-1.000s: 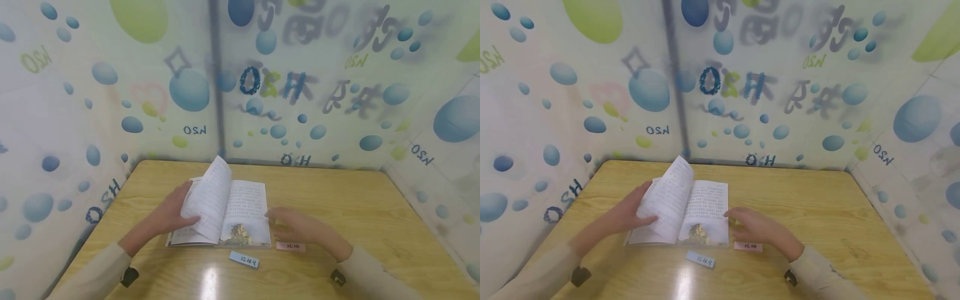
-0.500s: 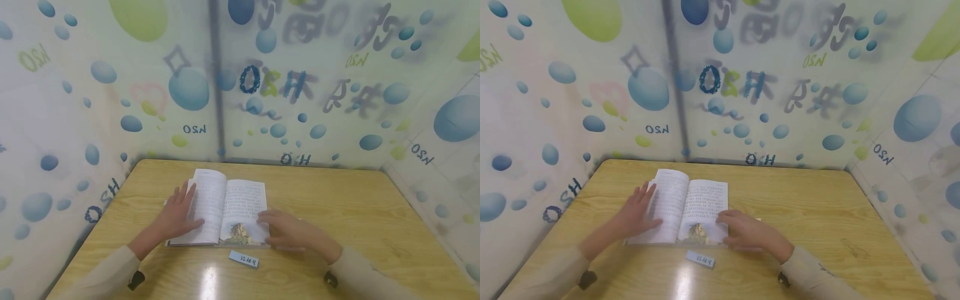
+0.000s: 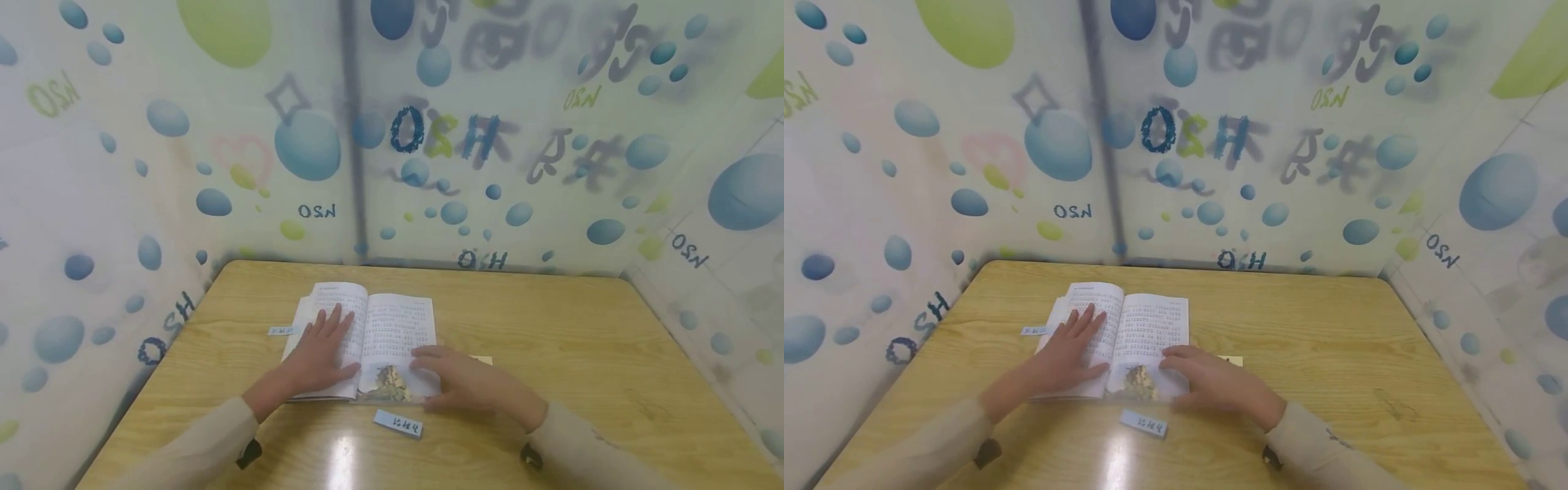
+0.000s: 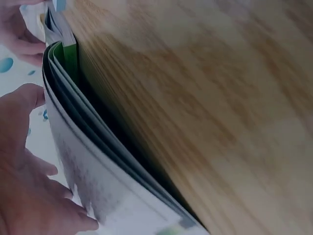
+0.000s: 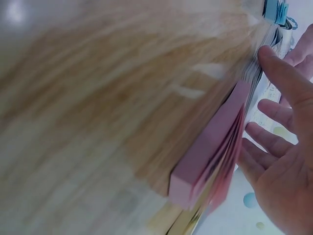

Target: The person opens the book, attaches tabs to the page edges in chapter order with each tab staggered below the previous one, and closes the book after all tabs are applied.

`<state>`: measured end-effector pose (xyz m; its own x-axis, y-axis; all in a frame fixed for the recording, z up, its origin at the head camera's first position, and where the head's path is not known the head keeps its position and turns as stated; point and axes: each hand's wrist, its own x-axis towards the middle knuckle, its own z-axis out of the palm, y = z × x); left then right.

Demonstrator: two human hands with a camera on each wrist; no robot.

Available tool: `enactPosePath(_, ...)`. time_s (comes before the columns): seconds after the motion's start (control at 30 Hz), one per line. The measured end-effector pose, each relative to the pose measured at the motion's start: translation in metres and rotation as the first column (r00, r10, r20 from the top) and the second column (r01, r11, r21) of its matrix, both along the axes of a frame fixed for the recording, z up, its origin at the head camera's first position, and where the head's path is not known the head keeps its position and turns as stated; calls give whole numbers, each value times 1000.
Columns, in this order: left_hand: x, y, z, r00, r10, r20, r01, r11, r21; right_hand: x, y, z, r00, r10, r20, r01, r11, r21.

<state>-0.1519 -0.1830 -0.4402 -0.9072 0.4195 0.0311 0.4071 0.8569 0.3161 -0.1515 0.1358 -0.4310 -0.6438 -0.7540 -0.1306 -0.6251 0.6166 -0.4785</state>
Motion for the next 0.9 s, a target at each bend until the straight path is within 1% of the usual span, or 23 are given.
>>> enactPosePath(0.17, -3, 13, -1, 997, -46, 69, 50, 997, -53, 1, -2, -1, 1000, 13, -8, -13, 1000, -19)
enactPosePath(0.23, -3, 16, -1, 995, -51, 83, 56, 997, -61, 1, -2, -1, 1000, 13, -16, -14, 1000, -13)
enactPosePath(0.33, -5, 18, -3, 995, -41, 95, 49, 995, -87, 0, -2, -2, 1000, 10, -21, -10, 1000, 0)
enactPosePath(0.47, -5, 19, -4, 992, -27, 120, 40, 994, -106, -2, -1, -3, 1000, 4, -24, -4, 1000, 17)
enactPosePath(0.7, -5, 14, -6, 989, -41, 142, 55, 994, -93, -3, 0, -5, 999, 20, -35, -20, 1000, 13)
enactPosePath(0.8, -5, 13, -7, 988, -44, 149, 62, 991, -118, -3, 0, -6, 999, 27, -47, -26, 1000, 15)
enactPosePath(0.9, -5, 12, -7, 986, -48, 159, 68, 990, -125, -3, 0, -6, 998, 26, -53, -24, 999, 21)
